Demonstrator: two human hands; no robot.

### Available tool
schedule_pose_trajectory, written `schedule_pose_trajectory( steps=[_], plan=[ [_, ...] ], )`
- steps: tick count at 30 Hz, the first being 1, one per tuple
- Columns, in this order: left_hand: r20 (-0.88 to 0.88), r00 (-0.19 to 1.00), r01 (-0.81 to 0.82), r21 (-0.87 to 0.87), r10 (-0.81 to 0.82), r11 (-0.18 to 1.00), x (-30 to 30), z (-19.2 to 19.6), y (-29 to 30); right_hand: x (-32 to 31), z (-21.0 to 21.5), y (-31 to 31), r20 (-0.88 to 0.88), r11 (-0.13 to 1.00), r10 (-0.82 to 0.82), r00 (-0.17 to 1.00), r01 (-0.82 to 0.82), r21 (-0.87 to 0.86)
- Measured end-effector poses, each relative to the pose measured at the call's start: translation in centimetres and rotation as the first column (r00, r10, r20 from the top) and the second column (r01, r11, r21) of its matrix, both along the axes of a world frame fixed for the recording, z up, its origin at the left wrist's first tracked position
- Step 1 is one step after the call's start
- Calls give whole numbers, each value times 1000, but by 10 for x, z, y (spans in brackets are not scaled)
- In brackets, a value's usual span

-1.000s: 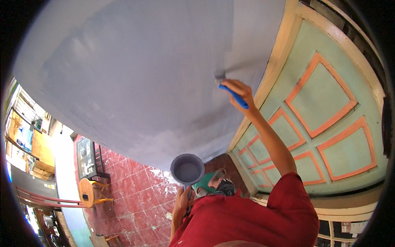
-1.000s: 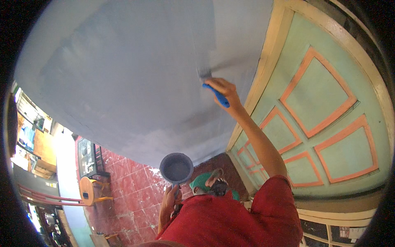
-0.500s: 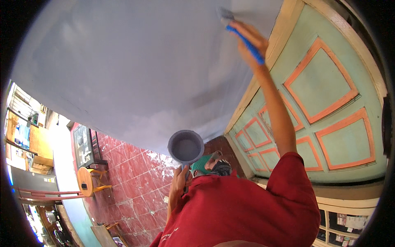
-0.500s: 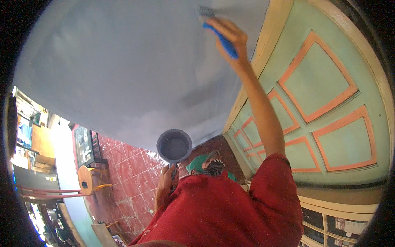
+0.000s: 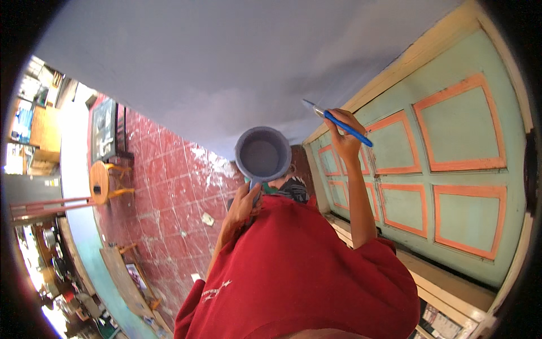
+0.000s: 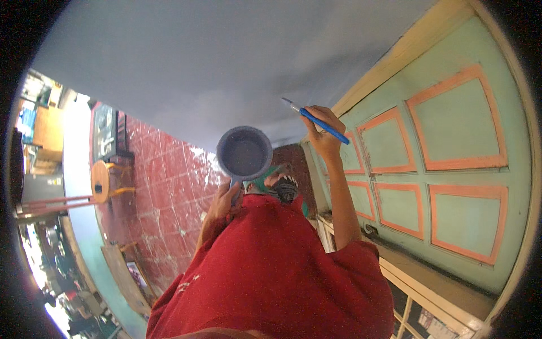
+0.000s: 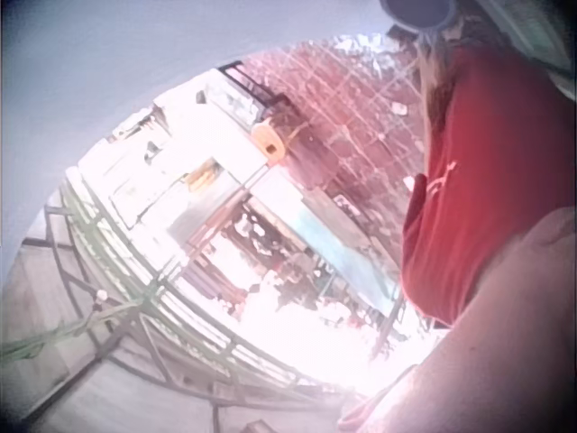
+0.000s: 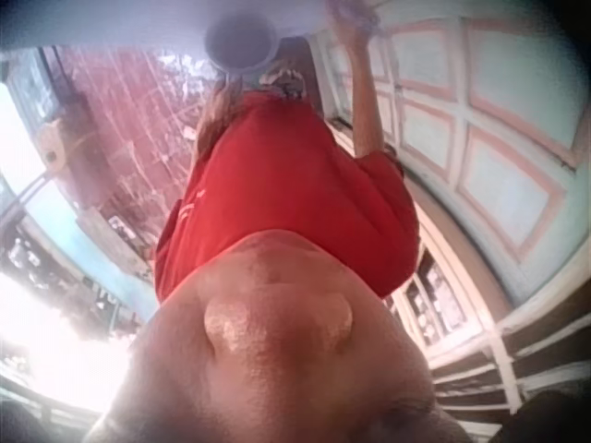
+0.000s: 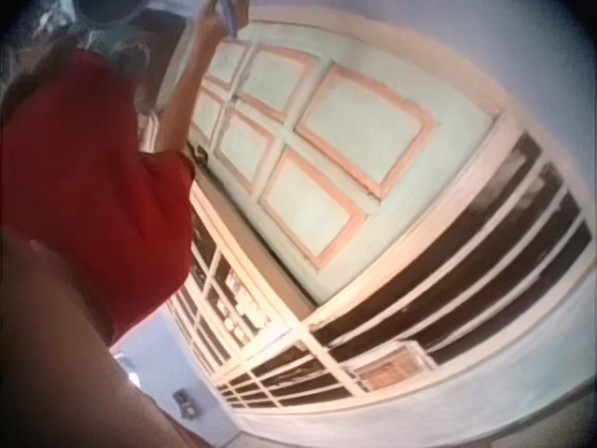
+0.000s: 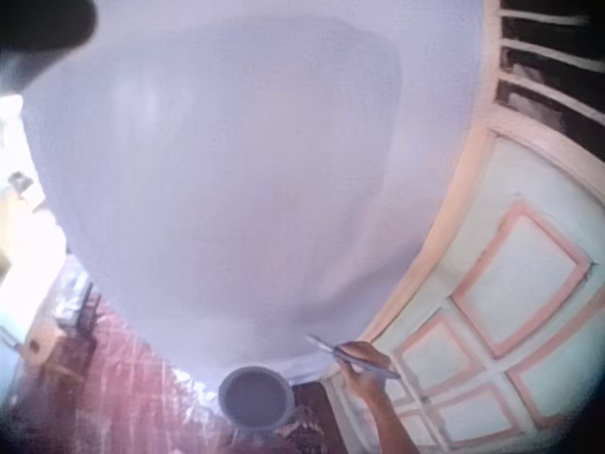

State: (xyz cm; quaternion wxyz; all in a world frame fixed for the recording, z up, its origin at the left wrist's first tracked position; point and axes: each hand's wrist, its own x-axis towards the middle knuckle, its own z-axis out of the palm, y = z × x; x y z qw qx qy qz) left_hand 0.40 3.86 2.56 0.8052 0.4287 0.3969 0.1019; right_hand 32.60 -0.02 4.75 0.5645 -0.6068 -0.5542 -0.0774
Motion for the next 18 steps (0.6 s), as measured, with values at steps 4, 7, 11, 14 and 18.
schedule_pose_trajectory(
  steps=[4,7,11,14,18],
  plan=[
    [6,1000,15,-14,-15,1000,-5,-7,-7,-48,17,-21,-442,963,66,895,-172,-205],
    [-47,998,45,-13,-45,999,-1,6,-8,-71,16,-18,-494,892,38,869,-252,-375],
    [-35,996,76,-10,-77,997,-3,7,-12,-88,3,-3,-220,825,132,967,-230,-516],
    [-50,996,78,-10,-79,997,-3,9,-13,-98,-13,8,-136,807,169,976,-216,-550],
    [-66,995,72,-46,-75,996,-4,3,-15,-106,-26,15,-129,791,192,973,-232,-566]
  ],
)
